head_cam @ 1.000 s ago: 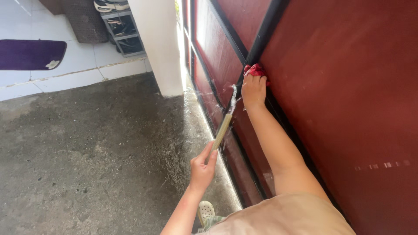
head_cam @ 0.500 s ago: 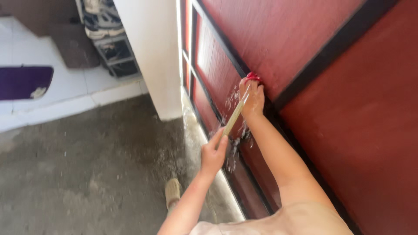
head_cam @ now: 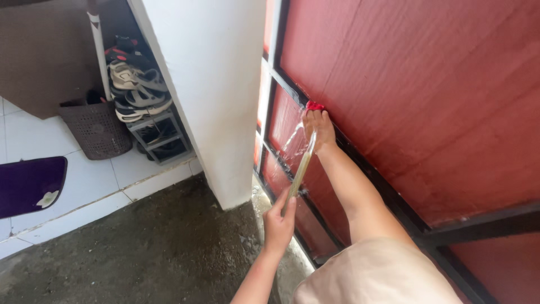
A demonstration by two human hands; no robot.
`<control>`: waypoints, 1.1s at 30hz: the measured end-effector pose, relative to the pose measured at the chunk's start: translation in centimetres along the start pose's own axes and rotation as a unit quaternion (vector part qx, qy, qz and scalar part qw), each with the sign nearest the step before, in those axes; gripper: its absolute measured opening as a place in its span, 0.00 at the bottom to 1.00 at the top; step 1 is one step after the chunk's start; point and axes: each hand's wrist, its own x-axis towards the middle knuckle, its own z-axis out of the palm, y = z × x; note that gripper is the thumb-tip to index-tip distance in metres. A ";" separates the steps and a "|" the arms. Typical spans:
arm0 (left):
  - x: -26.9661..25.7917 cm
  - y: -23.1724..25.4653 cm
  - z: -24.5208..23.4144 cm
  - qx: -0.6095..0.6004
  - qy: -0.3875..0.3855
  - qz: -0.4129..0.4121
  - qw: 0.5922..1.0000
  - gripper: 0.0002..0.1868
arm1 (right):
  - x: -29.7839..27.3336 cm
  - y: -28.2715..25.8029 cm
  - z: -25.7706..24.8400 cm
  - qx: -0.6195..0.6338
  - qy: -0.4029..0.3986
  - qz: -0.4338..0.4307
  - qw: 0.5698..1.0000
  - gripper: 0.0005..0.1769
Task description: The person uses a water hose and a red cloth to clean a red metal gate. They spray water onto the gate and wipe the surface with the cloth, focusing on the frame and panels.
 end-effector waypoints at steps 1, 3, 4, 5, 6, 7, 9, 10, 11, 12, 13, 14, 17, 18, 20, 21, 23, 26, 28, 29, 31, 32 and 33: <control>1.4 0.4 -0.1 0.010 0.005 0.003 1.000 0.22 | -0.2 0.0 -0.3 -0.006 -0.006 0.001 1.000 0.22; 3.6 0.8 -0.2 0.021 0.007 0.004 1.000 0.22 | -1.6 0.0 -1.3 -0.019 -0.021 0.005 1.000 0.22; 4.6 0.9 -0.2 0.022 0.005 0.002 1.000 0.22 | -2.5 0.2 -1.8 -0.025 -0.028 0.008 0.999 0.22; 5.3 0.9 -0.3 0.023 0.002 -0.002 1.000 0.22 | -3.6 0.3 -2.4 -0.007 -0.009 0.019 1.000 0.20; 5.9 0.8 -0.3 0.026 0.007 0.000 1.000 0.22 | -4.8 0.5 -3.0 0.012 0.011 0.030 0.999 0.18; 6.3 0.6 -0.3 0.030 0.009 0.000 0.999 0.22 | -5.8 0.6 -3.4 0.032 0.029 0.042 0.998 0.17; 6.8 -0.1 -0.1 0.037 0.016 0.004 0.999 0.21 | -6.1 0.9 -3.2 0.045 0.017 0.041 0.998 0.20; 7.1 -0.5 0.1 0.038 0.020 0.007 0.999 0.22 | -5.7 0.9 -2.8 0.051 0.014 0.039 0.998 0.22; 7.3 -0.9 0.2 0.040 0.025 0.011 0.999 0.22 | -4.6 0.6 -2.1 0.045 0.012 0.034 0.998 0.22; 7.5 -1.3 0.3 0.043 0.032 0.019 0.998 0.21 | -3.1 0.3 -0.9 0.039 0.009 0.029 0.999 0.22; 7.2 -1.8 0.4 0.047 0.041 0.023 0.998 0.21 | -2.0 -0.4 0.3 0.036 0.007 0.020 0.999 0.23; 7.0 -2.2 0.7 0.051 0.051 0.027 0.997 0.21 | -1.1 -1.3 1.6 0.022 -0.016 0.016 1.000 0.23; 8.3 -2.7 1.2 0.143 0.065 -0.093 0.983 0.23 | 5.3 -3.6 5.2 0.015 -0.016 0.021 1.000 0.24; 9.1 -2.9 1.3 0.142 0.070 -0.075 0.985 0.23 | 7.6 -4.2 6.1 0.035 0.014 0.030 0.999 0.23; 9.4 -3.7 1.8 0.139 0.078 -0.054 0.986 0.23 | 10.5 -5.6 7.6 0.065 0.044 0.034 0.996 0.24; 9.9 -4.1 2.2 0.132 0.093 -0.026 0.986 0.23 | 12.2 -6.1 8.2 0.071 0.050 0.036 0.996 0.25; 11.1 -5.2 2.9 0.123 0.123 0.027 0.984 0.22 | 14.7 -6.8 9.2 0.092 0.042 0.025 0.995 0.24; 13.4 -6.3 3.8 0.107 0.142 -0.018 0.984 0.23 | 15.3 -7.0 10.0 0.131 0.020 -0.002 0.991 0.22; 16.4 -6.8 4.2 0.032 0.125 -0.107 0.986 0.26 | 17.3 -7.1 10.0 0.143 0.026 0.000 0.989 0.24; 17.7 -7.0 4.3 -0.006 0.113 -0.153 0.982 0.27 | 17.6 -6.9 9.9 0.122 0.047 0.001 0.991 0.26; 20.4 -7.7 4.3 0.112 0.148 0.022 0.982 0.24 | 17.2 -6.6 9.8 0.084 0.079 0.001 0.993 0.31; 20.9 -8.2 4.2 0.168 0.157 0.108 0.967 0.22 | 16.5 -6.6 9.7 0.124 0.094 0.002 0.988 0.27; 21.2 -8.6 4.0 0.156 0.146 0.033 0.976 0.23 | 16.5 -6.3 9.5 0.163 0.110 0.005 0.981 0.23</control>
